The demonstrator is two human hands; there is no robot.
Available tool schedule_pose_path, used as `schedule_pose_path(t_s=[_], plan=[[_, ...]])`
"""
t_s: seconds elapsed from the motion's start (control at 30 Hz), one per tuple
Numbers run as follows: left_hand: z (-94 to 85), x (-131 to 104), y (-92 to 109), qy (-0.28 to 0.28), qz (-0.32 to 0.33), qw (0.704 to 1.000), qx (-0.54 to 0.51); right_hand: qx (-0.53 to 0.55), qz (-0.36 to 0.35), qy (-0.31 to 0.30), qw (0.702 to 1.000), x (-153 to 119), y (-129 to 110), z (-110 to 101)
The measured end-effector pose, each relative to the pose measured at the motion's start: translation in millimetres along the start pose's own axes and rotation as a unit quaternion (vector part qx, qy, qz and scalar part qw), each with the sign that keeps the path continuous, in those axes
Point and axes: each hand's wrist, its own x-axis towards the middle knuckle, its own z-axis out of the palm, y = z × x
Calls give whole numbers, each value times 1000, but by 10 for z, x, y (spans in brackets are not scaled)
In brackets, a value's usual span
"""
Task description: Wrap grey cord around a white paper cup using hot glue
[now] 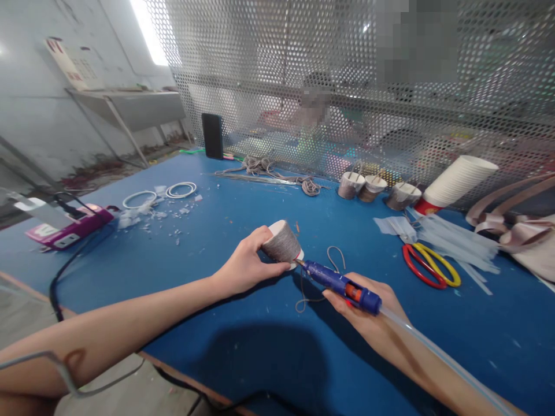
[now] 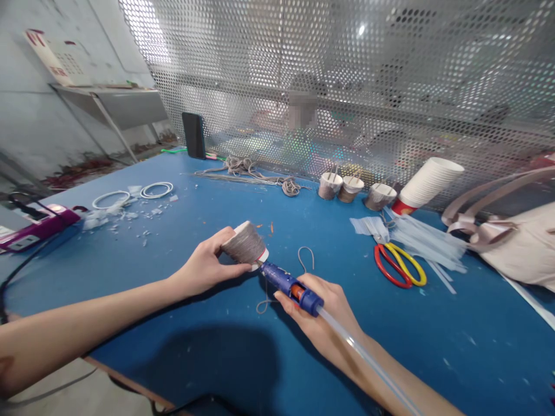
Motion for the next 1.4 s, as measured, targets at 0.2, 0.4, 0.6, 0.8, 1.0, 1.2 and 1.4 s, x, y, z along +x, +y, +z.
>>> schedule_pose_path(t_s=[0.2,0.4,0.6,0.8,1.0,1.2,1.4], plan=[[-4,8,-9,3,4,1000,12,31,94,-27,995,15,69,-27],[-3,7,-18,9,8,1000,13,24,130,-37,990,23,18,-23],[0,10,-4,4,8,1000,1,46,124,-34,991,16,22,5],[7,9,-10,-1,6,1000,-1,47,96,-25,994,11,25,28],[13,-5,-23,0,4,1000,-2,14,27,-24,999,-14,-44,18],[5,10,-11,2,7,1000,-3,37,86,-13,996,16,88,22],[5,6,-14,-2,6,1000,-2,41,91,-23,995,-6,46,25]])
